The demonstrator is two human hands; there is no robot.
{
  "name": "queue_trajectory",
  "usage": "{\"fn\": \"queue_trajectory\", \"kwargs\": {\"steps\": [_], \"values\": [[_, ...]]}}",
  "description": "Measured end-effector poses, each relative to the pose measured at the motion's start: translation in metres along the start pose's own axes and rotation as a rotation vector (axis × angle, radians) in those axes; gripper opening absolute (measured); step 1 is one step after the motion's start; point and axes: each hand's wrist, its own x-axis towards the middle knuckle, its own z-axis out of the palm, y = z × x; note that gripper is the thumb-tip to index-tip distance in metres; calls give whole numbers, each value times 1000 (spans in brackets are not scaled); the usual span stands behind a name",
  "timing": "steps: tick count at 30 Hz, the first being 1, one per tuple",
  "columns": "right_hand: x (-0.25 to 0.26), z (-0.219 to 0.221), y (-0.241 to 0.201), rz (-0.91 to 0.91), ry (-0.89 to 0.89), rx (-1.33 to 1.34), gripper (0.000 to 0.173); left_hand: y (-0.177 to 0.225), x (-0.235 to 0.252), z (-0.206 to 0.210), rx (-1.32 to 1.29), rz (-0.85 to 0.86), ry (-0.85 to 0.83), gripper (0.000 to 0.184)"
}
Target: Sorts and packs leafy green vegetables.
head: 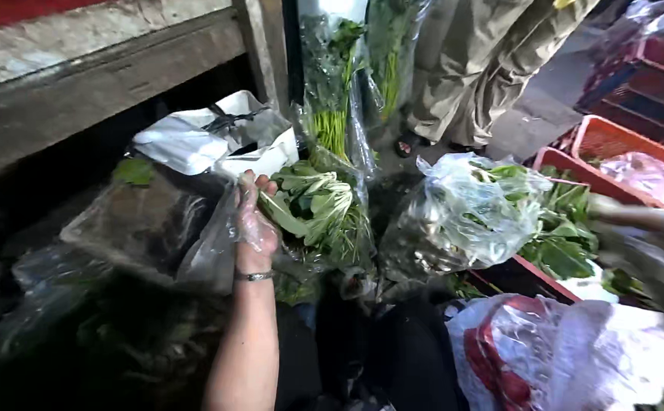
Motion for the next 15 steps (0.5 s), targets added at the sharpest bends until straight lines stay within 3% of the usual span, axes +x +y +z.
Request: {"fn": "queue_trajectory", "kwargs": {"steps": [2, 4, 7, 9, 12, 15], "values": [[63, 48, -42, -82, -225, 27, 22, 1, 3, -6, 8, 2, -14, 28], [119, 114, -71, 8, -452, 119, 22, 4, 3, -7, 47, -18, 2, 28], [173, 231, -83, 148, -583, 356, 26, 7, 3, -6, 155, -81, 71, 28], [191, 286, -91, 105, -634, 267, 35, 8, 6, -6, 198, -120, 77, 28], [205, 335, -99, -34, -765, 31, 48, 11, 11, -8, 180, -193, 31, 26], [215, 343, -96, -120, -778, 99, 38, 14, 16, -15, 150, -240, -33, 28]]}}
